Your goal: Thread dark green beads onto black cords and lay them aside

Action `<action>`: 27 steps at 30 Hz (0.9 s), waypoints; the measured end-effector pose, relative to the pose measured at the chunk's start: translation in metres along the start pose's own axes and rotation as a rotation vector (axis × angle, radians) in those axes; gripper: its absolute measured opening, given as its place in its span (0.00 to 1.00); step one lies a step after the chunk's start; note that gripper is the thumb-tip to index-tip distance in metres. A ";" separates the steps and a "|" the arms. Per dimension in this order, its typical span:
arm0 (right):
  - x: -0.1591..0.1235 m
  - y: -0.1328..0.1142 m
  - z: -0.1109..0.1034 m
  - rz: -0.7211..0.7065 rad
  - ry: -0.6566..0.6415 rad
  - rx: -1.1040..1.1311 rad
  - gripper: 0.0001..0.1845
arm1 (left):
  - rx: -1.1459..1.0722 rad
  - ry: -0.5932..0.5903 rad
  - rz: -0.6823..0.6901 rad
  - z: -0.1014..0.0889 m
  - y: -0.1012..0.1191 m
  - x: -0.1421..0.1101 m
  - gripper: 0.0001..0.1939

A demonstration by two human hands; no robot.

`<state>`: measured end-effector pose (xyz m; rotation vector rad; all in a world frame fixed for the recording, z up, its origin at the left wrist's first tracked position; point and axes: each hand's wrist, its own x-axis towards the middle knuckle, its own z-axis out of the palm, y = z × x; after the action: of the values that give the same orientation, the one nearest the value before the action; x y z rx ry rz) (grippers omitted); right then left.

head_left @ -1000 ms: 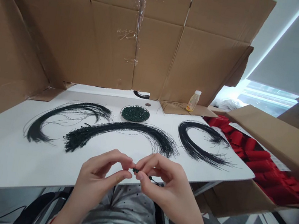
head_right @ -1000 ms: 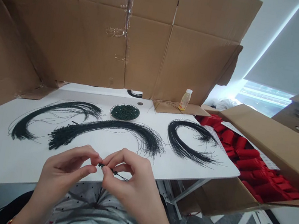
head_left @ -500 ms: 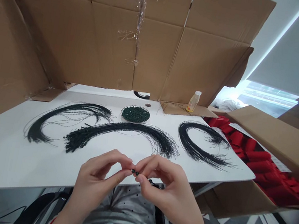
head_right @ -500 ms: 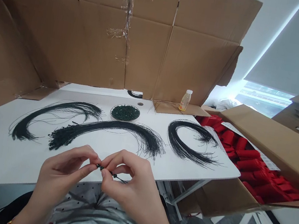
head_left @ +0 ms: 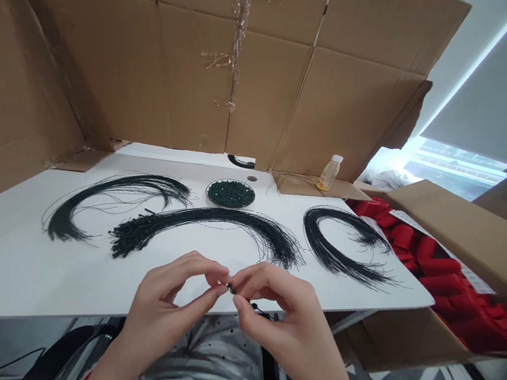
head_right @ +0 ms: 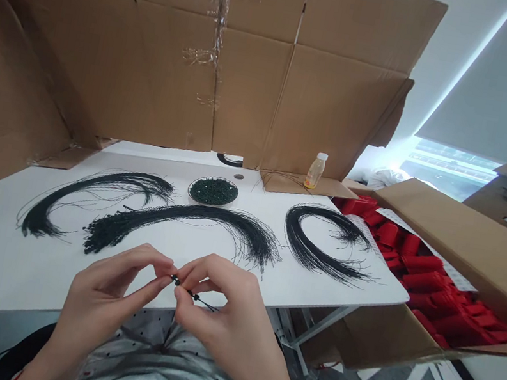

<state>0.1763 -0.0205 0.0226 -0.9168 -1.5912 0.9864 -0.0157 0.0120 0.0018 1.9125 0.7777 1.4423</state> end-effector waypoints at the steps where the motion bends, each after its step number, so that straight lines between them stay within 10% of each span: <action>1: 0.000 0.000 0.000 -0.005 -0.003 -0.013 0.08 | 0.017 -0.008 0.014 -0.001 -0.001 0.000 0.12; 27: 0.004 0.005 -0.005 0.028 -0.097 -0.050 0.09 | 0.043 -0.066 -0.162 -0.003 0.002 -0.001 0.08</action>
<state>0.1809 -0.0144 0.0199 -0.9401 -1.6950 1.0276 -0.0182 0.0103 0.0035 1.8726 0.9168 1.2685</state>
